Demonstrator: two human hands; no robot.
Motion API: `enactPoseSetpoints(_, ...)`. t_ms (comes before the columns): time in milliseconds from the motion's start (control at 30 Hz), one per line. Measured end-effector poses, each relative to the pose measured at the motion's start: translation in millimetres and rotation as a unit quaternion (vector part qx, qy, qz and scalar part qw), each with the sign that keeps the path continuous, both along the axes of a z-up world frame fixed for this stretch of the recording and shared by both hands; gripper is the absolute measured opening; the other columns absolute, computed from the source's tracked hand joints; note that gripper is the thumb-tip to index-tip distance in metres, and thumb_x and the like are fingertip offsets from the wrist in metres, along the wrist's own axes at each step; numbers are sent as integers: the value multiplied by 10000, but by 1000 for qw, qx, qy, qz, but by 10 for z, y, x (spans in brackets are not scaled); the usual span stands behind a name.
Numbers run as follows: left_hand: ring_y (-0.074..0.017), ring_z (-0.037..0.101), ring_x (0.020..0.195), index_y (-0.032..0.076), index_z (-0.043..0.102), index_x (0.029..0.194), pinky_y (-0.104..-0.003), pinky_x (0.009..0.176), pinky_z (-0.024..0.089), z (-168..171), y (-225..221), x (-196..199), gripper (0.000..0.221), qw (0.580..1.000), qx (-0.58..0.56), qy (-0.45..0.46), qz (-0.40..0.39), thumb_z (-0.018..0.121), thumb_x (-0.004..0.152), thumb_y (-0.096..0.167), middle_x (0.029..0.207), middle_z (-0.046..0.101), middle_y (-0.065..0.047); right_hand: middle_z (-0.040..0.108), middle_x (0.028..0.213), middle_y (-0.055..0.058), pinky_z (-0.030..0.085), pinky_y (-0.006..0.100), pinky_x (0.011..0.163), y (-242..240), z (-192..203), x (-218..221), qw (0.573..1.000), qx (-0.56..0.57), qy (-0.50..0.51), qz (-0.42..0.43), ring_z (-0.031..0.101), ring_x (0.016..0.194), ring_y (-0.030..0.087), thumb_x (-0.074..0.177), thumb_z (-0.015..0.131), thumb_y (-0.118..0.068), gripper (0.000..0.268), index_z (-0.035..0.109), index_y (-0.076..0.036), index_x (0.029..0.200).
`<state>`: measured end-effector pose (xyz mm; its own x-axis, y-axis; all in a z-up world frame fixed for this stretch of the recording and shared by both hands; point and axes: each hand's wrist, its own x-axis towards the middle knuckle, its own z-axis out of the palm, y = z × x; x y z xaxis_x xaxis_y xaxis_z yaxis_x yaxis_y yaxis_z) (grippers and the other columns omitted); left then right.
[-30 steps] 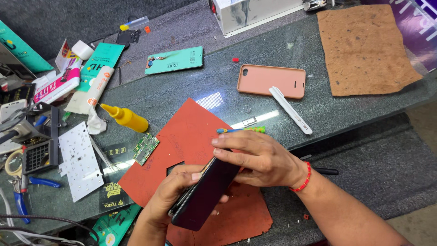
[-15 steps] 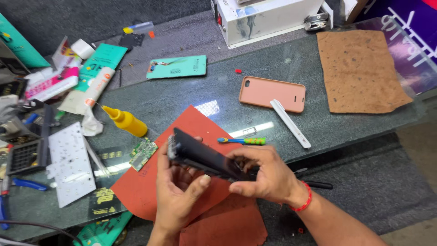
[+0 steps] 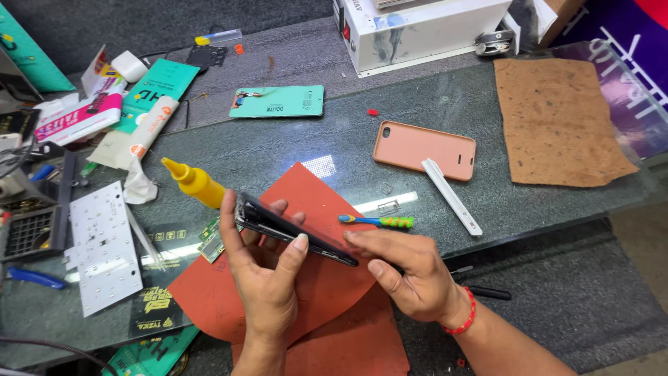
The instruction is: The person disassembles a mobile phone by removing the back cover, then uses a thin tool to pry open the internal components and inspects the internal circuitry.
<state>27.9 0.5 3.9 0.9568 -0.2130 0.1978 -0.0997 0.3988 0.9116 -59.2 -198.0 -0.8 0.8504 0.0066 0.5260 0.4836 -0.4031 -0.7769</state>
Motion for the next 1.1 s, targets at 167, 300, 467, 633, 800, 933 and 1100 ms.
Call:
enactPoseSetpoints(167,-327,659,1207,174,140,1660,-447,1021,564,-71,-28,-27,996,999,-2,-6,42,727,865,52,1369,544,-202,771,1101,173,632,352,878,3,-67,56,993,-89,-69,-20,791,1007,300,1002,558,-108,273,684,37,1196)
enactPoseSetpoints(300,-309,628,1262,191,82,1654,-434,1034,563,-95,-7,-151,1050,996,28,-70,41,748,855,45,1443,493,-202,777,1099,162,652,366,876,78,-91,109,989,-117,-85,-33,800,1010,302,961,557,-19,240,701,30,1146)
enactPoseSetpoints(467,-288,627,1270,191,53,1635,-426,993,586,-149,11,-154,1072,999,-3,-36,35,759,839,61,1460,493,-194,759,1106,184,640,380,880,95,-25,124,988,-115,-103,-12,786,1008,319,900,570,1,253,683,36,1123)
enactPoseSetpoints(633,-247,657,1112,124,184,1707,-406,1040,587,-262,57,-180,1040,996,-46,-78,20,778,854,132,1324,582,-183,761,960,135,629,360,785,116,-26,100,987,-115,-110,25,789,864,274,890,626,-22,229,698,34,1100)
enactPoseSetpoints(800,-224,657,1109,130,160,1660,-386,1023,590,-253,64,-189,1034,998,-28,-56,23,792,842,160,1323,565,-159,758,1029,180,638,372,803,135,-67,93,984,-109,-133,44,791,908,303,921,599,-34,233,679,46,1124)
enactPoseSetpoints(933,-220,649,1125,131,163,1651,-374,998,590,-252,74,-198,1038,998,-18,-59,21,805,836,158,1335,555,-155,756,1032,178,641,370,807,124,-64,81,984,-110,-129,52,793,911,307,905,596,-48,255,680,47,1126)
enactPoseSetpoints(1100,-218,648,1124,128,154,1649,-369,993,586,-233,30,-241,1059,997,-3,-64,39,814,821,168,1359,558,-154,753,1002,163,632,361,776,157,-3,75,977,-153,-147,26,781,872,292,854,623,-73,269,687,33,1094)
